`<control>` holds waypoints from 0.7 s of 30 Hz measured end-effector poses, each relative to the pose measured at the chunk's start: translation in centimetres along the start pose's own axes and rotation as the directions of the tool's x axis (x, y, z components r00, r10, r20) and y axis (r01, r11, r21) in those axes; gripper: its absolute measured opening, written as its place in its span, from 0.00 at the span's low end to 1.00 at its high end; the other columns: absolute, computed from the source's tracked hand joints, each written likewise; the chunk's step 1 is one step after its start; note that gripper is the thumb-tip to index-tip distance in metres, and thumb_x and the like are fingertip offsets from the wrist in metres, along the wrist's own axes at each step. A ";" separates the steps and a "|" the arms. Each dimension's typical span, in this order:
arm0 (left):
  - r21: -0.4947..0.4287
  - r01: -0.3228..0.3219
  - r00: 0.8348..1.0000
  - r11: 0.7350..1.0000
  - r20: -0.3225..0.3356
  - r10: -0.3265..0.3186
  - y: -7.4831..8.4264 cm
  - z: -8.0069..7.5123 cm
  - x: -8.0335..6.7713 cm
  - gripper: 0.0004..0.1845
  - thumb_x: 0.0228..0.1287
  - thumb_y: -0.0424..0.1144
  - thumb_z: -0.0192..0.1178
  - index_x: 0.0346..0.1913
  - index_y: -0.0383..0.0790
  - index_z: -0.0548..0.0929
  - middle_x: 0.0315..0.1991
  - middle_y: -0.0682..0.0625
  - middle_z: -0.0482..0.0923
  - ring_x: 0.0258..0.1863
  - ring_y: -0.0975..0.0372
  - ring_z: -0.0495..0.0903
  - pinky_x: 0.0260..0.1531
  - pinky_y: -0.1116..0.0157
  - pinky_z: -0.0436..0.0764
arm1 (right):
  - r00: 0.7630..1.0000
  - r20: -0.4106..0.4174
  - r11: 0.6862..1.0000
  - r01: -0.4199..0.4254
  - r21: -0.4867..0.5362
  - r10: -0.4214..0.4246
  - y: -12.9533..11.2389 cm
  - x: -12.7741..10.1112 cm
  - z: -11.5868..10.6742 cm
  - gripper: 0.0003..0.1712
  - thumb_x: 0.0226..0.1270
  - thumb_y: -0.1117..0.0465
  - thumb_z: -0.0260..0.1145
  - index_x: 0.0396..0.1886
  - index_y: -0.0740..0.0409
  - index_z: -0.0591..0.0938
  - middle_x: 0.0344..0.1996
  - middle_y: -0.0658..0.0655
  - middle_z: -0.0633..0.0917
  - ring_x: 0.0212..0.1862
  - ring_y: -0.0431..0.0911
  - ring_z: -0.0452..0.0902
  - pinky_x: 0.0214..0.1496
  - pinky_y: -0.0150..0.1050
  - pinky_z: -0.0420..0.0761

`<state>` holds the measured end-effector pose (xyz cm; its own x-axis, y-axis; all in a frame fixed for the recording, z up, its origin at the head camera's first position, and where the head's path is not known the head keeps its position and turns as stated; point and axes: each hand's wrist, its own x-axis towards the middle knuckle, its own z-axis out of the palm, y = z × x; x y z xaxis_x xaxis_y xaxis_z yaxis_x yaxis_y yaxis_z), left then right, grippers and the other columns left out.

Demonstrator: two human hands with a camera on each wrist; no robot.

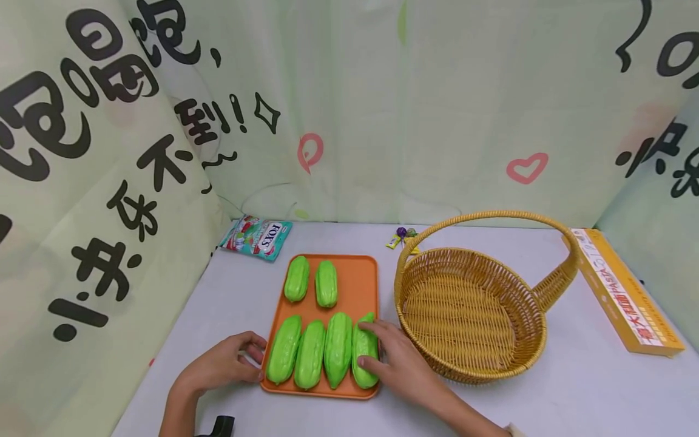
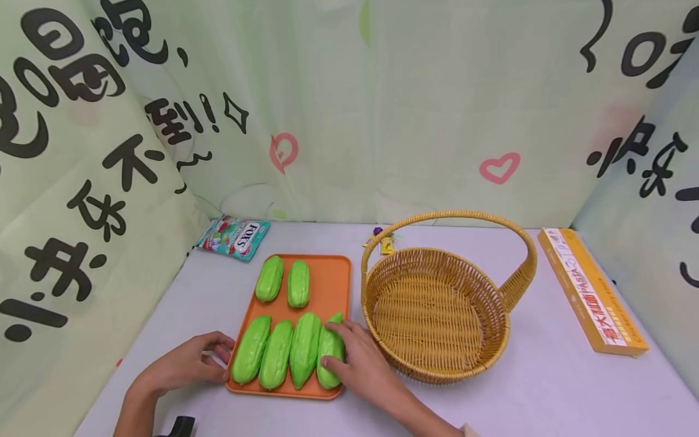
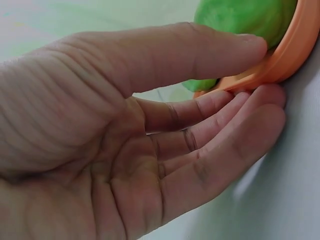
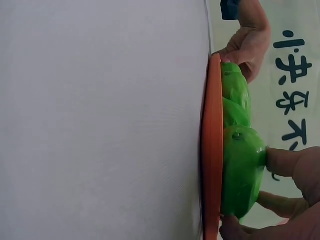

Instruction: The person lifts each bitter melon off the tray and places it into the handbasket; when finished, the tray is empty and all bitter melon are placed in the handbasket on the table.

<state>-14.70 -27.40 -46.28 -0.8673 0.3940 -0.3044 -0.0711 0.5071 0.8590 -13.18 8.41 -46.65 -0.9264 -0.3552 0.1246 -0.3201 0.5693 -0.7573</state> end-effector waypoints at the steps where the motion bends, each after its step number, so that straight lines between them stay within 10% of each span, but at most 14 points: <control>1: 0.000 -0.002 1.000 1.000 0.000 0.002 0.0 0.0 0.0 0.28 0.51 0.31 0.73 0.55 0.29 0.75 0.38 0.45 0.77 0.35 0.54 0.80 0.37 0.59 0.78 | 1.000 -0.001 1.000 0.001 -0.005 -0.001 0.0 0.0 0.0 0.34 0.62 0.54 0.73 0.67 0.55 0.74 0.67 0.64 0.70 0.69 0.59 0.63 0.66 0.60 0.61; 17: 0.019 0.009 1.000 1.000 0.006 -0.009 -0.3 -0.1 0.3 0.26 0.51 0.29 0.71 0.54 0.30 0.75 0.38 0.46 0.78 0.35 0.53 0.79 0.37 0.60 0.78 | 0.997 0.073 0.999 0.019 -0.029 -0.017 -0.1 1.0 -0.1 0.33 0.60 0.53 0.74 0.65 0.54 0.76 0.55 0.52 0.78 0.43 0.42 0.74 0.44 0.40 0.76; 21: 0.018 0.005 1.000 1.000 0.010 -0.006 -0.2 -0.1 0.2 0.26 0.51 0.29 0.70 0.54 0.30 0.75 0.38 0.46 0.78 0.35 0.53 0.80 0.37 0.60 0.78 | 0.996 0.082 0.999 0.024 -0.036 -0.021 -0.1 1.1 -0.1 0.34 0.60 0.52 0.74 0.65 0.54 0.75 0.58 0.54 0.78 0.53 0.46 0.75 0.53 0.46 0.75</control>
<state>-14.92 -27.50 -46.49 -0.8621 0.3985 -0.3131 -0.0667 0.5233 0.8496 -14.23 8.03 -46.33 -0.9000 -0.4270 0.0878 -0.3496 0.5867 -0.7304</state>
